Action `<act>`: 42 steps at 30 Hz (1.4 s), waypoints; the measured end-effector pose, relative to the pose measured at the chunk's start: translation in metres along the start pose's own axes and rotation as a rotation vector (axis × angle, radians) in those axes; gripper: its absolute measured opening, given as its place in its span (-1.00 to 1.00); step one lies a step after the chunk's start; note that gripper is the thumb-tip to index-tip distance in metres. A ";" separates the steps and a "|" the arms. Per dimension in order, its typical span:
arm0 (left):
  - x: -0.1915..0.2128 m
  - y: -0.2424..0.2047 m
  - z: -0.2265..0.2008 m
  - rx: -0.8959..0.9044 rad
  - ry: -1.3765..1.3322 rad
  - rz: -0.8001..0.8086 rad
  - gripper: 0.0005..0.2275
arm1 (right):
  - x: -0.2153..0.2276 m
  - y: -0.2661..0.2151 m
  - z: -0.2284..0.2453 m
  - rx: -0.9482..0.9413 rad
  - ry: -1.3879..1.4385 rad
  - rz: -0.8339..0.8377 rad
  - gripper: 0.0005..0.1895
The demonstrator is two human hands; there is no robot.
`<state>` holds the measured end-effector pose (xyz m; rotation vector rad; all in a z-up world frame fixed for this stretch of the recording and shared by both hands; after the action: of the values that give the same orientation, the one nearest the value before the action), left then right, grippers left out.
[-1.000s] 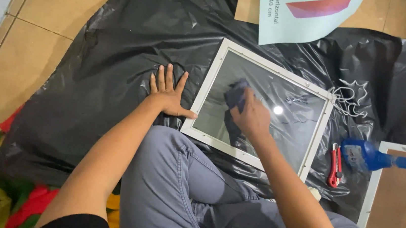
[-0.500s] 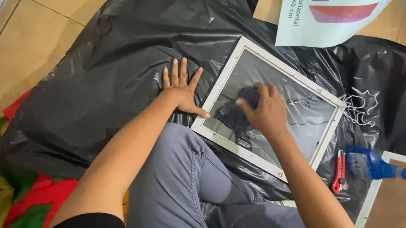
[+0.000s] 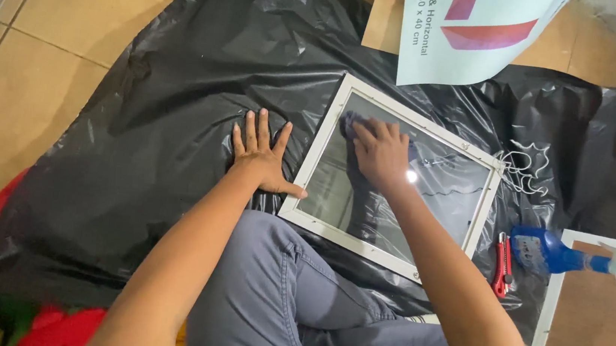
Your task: The person is cleaning a photo frame by removing the backing and glass, then spraying and wiping the glass with a cloth.
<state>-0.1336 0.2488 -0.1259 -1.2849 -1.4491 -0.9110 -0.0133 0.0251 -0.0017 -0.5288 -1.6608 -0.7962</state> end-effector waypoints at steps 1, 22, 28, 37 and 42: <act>-0.001 0.001 0.000 -0.003 0.001 -0.001 0.48 | 0.001 0.005 0.002 -0.003 -0.001 -0.002 -0.65; -0.020 0.005 0.006 -0.015 -0.026 -0.050 0.46 | 0.014 -0.003 0.027 0.098 0.094 -0.105 -0.74; -0.017 0.004 0.004 -0.023 -0.040 -0.058 0.46 | 0.052 -0.070 0.074 0.499 0.479 -0.201 -0.78; -0.019 0.003 0.007 -0.012 -0.025 -0.076 0.45 | -0.034 0.023 -0.028 0.024 0.033 -0.227 -0.67; -0.023 0.004 0.007 -0.004 0.031 -0.116 0.44 | -0.001 -0.015 0.016 0.199 0.219 -0.187 -0.71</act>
<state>-0.1310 0.2498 -0.1503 -1.1946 -1.5107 -1.0062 -0.0339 0.0268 -0.0078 -0.1431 -1.5780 -0.7836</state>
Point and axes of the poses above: each hand's wrist, its own y-axis towards the middle knuckle, its own x-axis out of the back of the hand, z = x × y, the point moved 3 cm from there along y, towards the middle knuckle, and after that the axes turned 8 degrees about -z, right-handed, at the moved point
